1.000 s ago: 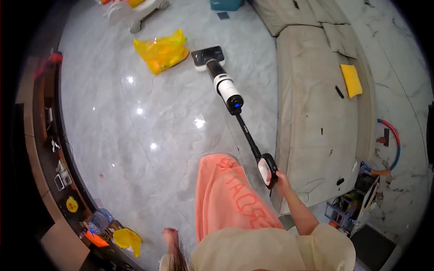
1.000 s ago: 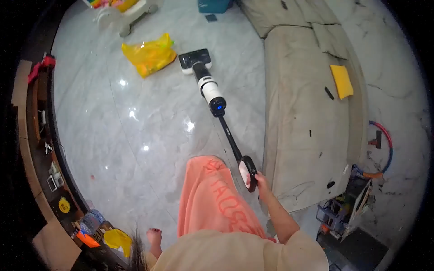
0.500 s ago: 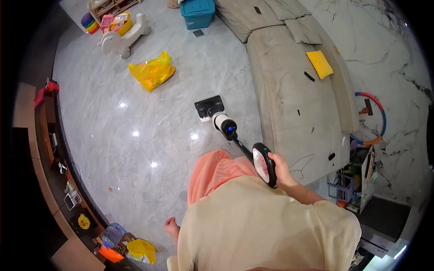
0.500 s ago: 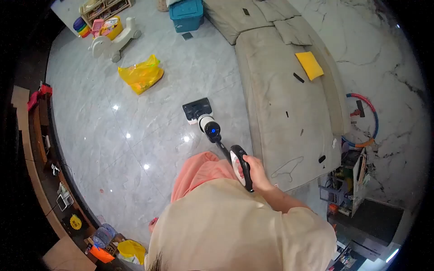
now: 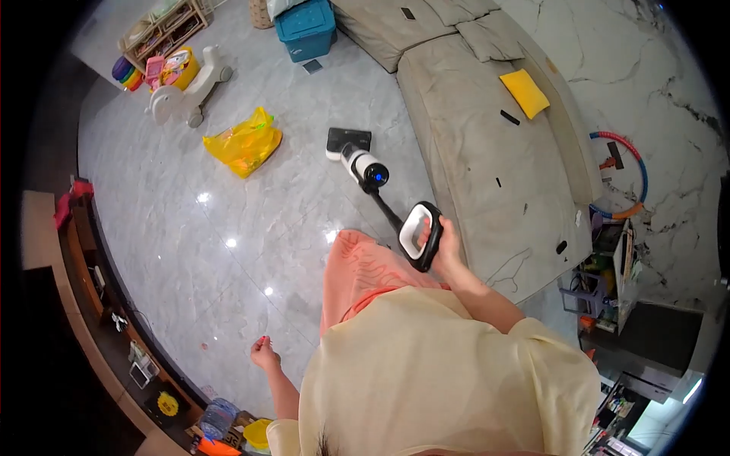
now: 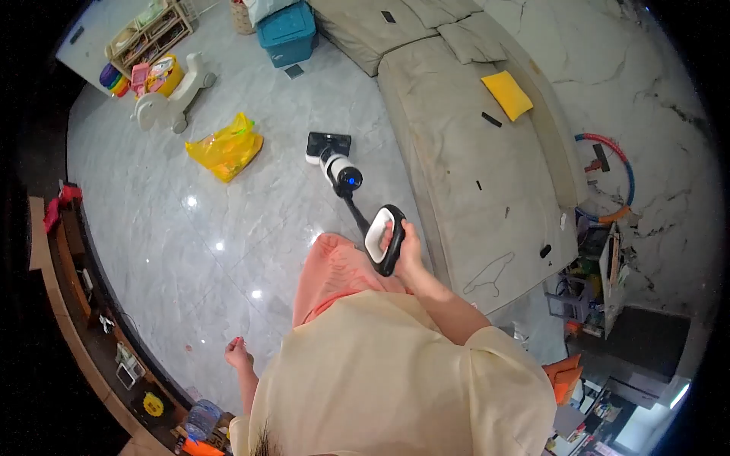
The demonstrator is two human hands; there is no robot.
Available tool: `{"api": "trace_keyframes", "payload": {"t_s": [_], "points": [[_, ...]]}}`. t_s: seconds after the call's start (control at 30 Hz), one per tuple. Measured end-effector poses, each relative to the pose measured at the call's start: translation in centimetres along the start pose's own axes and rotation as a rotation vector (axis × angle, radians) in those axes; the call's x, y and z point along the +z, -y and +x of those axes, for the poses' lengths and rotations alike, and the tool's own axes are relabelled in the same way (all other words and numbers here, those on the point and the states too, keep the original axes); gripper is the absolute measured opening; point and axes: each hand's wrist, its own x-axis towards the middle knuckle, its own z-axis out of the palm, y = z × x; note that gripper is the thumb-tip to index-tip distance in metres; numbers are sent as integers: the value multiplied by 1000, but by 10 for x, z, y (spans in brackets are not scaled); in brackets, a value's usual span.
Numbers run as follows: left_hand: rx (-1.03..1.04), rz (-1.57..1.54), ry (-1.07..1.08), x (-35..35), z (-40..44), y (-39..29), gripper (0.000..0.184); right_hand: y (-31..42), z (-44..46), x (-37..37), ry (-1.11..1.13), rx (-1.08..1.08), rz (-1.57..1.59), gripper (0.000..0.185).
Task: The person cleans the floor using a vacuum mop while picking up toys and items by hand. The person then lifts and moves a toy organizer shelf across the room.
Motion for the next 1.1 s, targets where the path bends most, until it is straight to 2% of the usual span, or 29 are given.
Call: {"api": "trace_keyframes", "payload": {"t_s": [0.1,0.2,0.3,0.37,0.43,0.53,0.63,0.7,0.77,0.8,0.83,0.87,0.9,0.93,0.97,1.1], "points": [[50,41,38,12,14,-34,20,-17,82,-4,65,-114,-95,36],[74,139,9,7,16,-61,19,-17,165,28,67,-156,-107,32],[-11,136,-52,-14,20,-66,18,10,222,91,-7,-198,-70,26],[-28,181,-79,-31,21,-63,16,29,259,126,90,-172,0,25],[-46,224,-108,-43,23,-57,13,41,292,166,70,-184,52,29],[-155,658,-184,-46,30,-55,14,45,343,206,35,-167,175,33],[-117,987,-51,-36,55,-69,15,40,388,229,-11,-209,378,34],[-44,1058,31,-21,93,-101,17,40,422,228,-1,-221,458,35],[46,994,88,5,142,-135,18,46,448,250,-2,-232,583,39],[68,841,107,21,170,-151,19,46,455,260,-21,-218,566,39],[75,180,73,38,197,-151,24,43,462,266,3,-241,548,39],[162,661,73,69,199,-227,24,42,469,270,26,-265,532,40],[108,599,98,98,215,-267,21,45,468,283,11,-245,560,42],[96,511,37,127,229,-296,20,50,468,292,42,-222,630,42],[153,329,71,148,272,-289,18,57,466,305,26,-234,611,41],[302,21,207,253,327,-363,20,93,479,352,18,-243,598,39]]}}
